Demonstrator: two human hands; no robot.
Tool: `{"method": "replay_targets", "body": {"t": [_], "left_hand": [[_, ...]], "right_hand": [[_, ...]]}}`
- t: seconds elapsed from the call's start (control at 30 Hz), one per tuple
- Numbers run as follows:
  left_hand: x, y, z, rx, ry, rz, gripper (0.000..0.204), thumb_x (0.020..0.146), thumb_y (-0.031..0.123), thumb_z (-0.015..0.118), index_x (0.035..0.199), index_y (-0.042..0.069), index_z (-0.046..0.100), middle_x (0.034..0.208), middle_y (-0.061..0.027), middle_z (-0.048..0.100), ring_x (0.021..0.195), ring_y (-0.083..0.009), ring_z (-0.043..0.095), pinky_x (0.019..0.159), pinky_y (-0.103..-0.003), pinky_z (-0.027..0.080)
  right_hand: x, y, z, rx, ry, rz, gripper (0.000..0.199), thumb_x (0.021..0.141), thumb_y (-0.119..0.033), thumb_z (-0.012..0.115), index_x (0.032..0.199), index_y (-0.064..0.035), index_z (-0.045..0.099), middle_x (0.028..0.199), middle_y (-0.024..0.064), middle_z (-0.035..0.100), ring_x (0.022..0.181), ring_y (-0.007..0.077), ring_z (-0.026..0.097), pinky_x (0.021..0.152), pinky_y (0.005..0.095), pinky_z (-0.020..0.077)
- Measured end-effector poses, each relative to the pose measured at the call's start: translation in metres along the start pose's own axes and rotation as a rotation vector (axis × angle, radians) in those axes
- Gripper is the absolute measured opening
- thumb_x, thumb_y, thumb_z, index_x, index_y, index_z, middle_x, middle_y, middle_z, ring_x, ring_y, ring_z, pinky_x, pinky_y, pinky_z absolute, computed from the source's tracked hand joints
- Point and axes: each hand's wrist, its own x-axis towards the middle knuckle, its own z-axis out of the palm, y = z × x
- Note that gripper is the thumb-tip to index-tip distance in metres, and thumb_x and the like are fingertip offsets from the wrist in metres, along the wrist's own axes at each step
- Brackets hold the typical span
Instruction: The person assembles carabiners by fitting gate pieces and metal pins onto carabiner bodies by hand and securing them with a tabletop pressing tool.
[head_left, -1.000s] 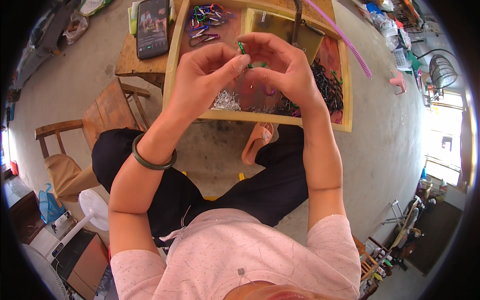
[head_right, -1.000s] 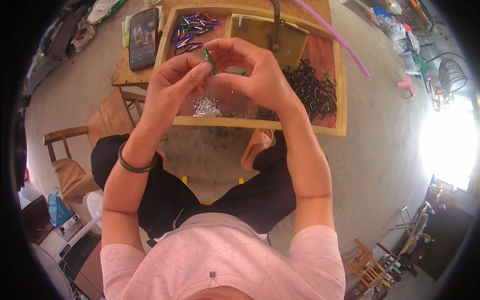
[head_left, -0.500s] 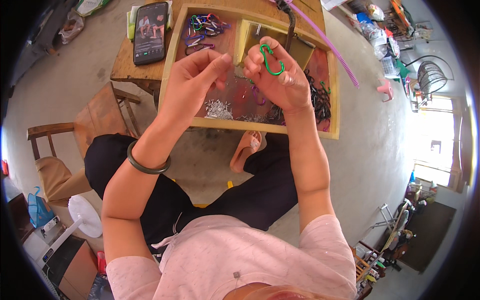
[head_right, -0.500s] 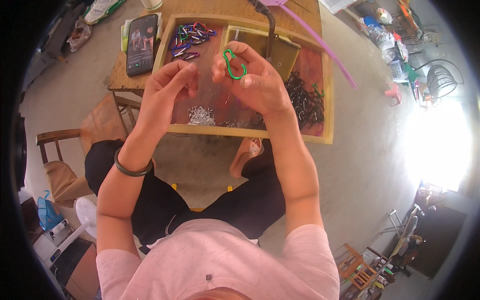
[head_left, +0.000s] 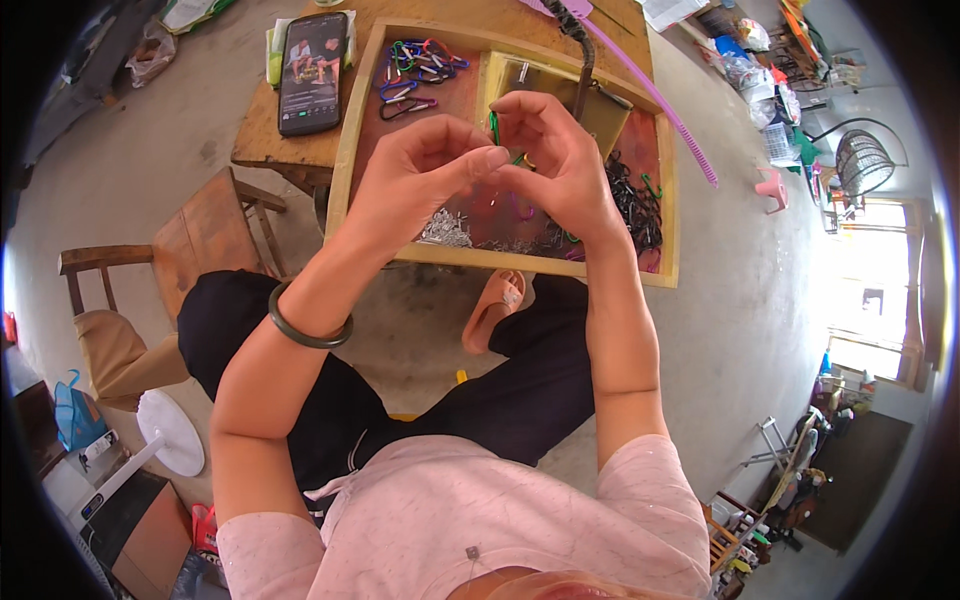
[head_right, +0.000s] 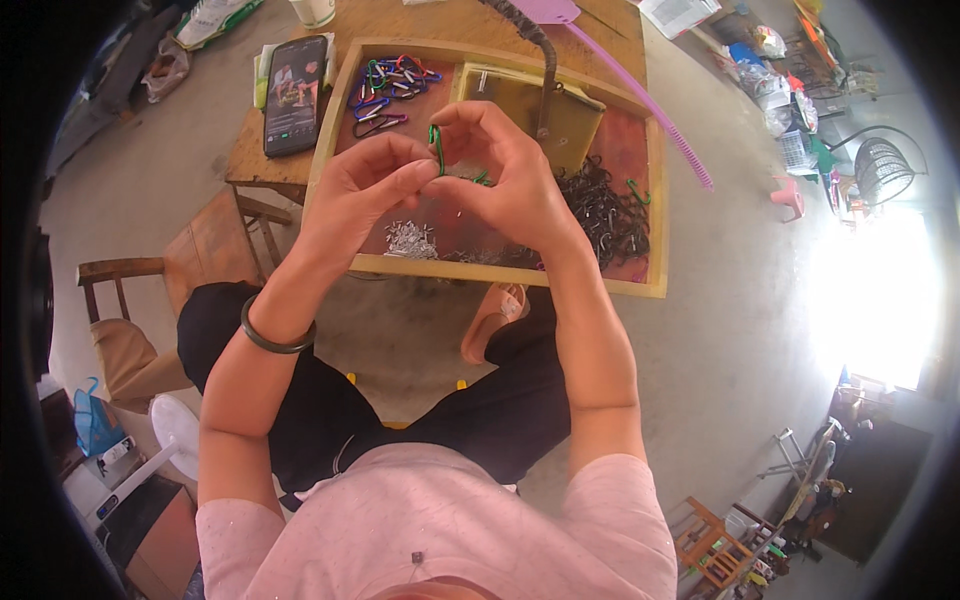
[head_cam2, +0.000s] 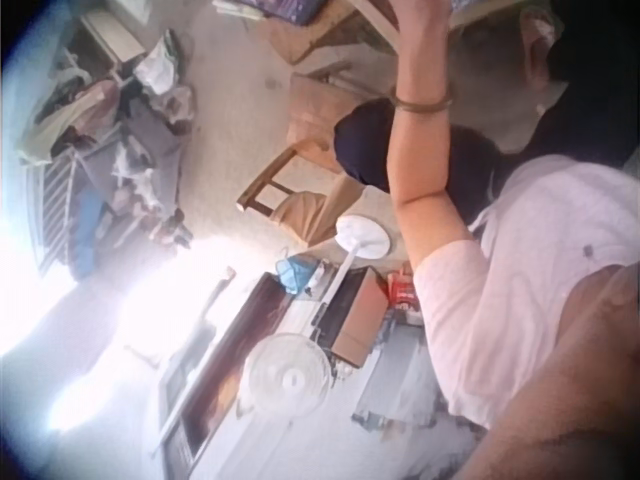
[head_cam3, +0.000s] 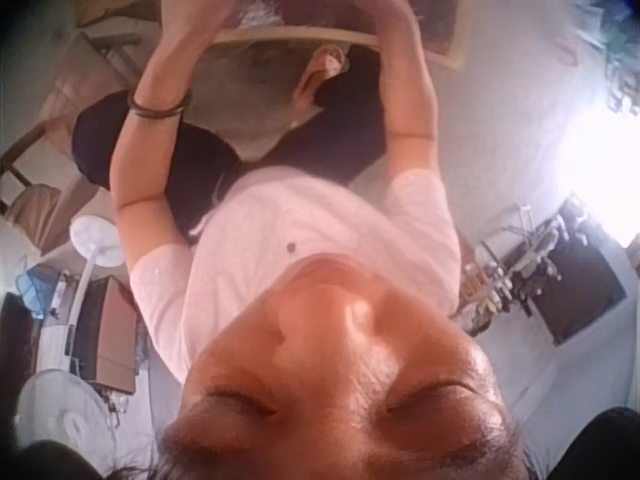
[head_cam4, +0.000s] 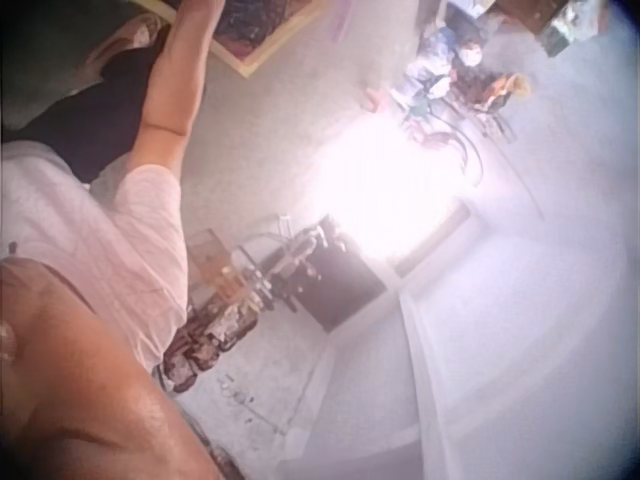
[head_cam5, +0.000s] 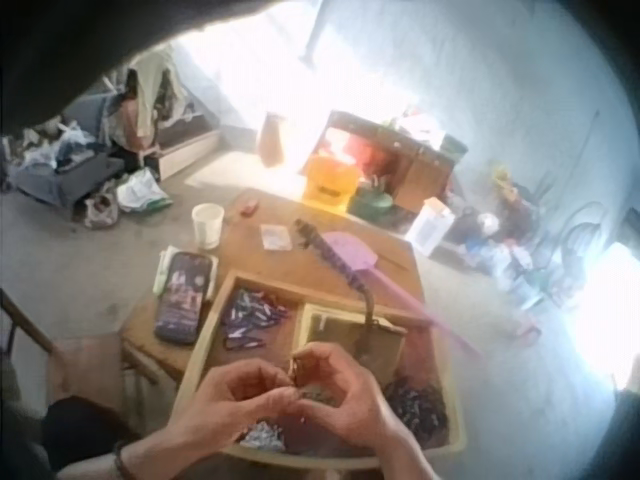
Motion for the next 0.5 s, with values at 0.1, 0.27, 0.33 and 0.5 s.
{"method": "replay_targets", "body": {"t": [0.1,0.27,0.33,0.5], "left_hand": [[0.007,-0.011,-0.007,0.049,0.028,-0.002,0.02,0.094,0.023,0.08,0.1,0.005,0.075,0.086,0.0028,0.069,0.07,-0.002,0.057,0.06,-0.019,0.042],[0.012,-0.011,-0.013,0.081,0.027,-0.084,0.02,0.093,0.025,0.081,0.096,0.005,0.076,0.079,0.0043,0.066,0.067,-0.0004,0.055,0.055,-0.018,0.037],[0.019,-0.011,-0.01,0.087,0.007,-0.098,0.02,0.093,0.025,0.08,0.094,0.005,0.076,0.076,0.0047,0.065,0.066,0.0002,0.055,0.054,-0.018,0.036],[0.057,0.0,0.008,0.318,0.138,0.098,0.03,0.092,0.028,0.08,0.104,0.002,0.073,0.083,0.0016,0.068,0.07,-0.0033,0.058,0.058,-0.021,0.044]], "right_hand": [[-0.004,-0.017,0.01,-0.413,0.092,-0.088,0.056,0.079,0.001,0.078,0.131,-0.007,0.057,0.11,0.0084,0.064,0.101,0.0221,0.064,0.092,0.0357,0.0529],[-0.003,-0.016,0.007,-0.602,0.109,-0.178,0.058,0.076,-0.003,0.08,0.129,-0.0082,0.059,0.112,0.0129,0.064,0.099,0.0299,0.063,0.091,0.0391,0.0526],[0.0,-0.011,-0.002,-0.609,0.11,-0.183,0.058,0.075,-0.004,0.082,0.129,-0.0086,0.06,0.113,0.0137,0.064,0.1,0.0327,0.063,0.092,0.0415,0.0522],[0.022,0.009,-0.04,-1.107,0.478,-0.505,0.05,0.072,-0.016,0.086,0.12,-0.0122,0.069,0.12,0.0143,0.064,0.112,0.0369,0.06,0.096,0.0437,0.0496]]}}
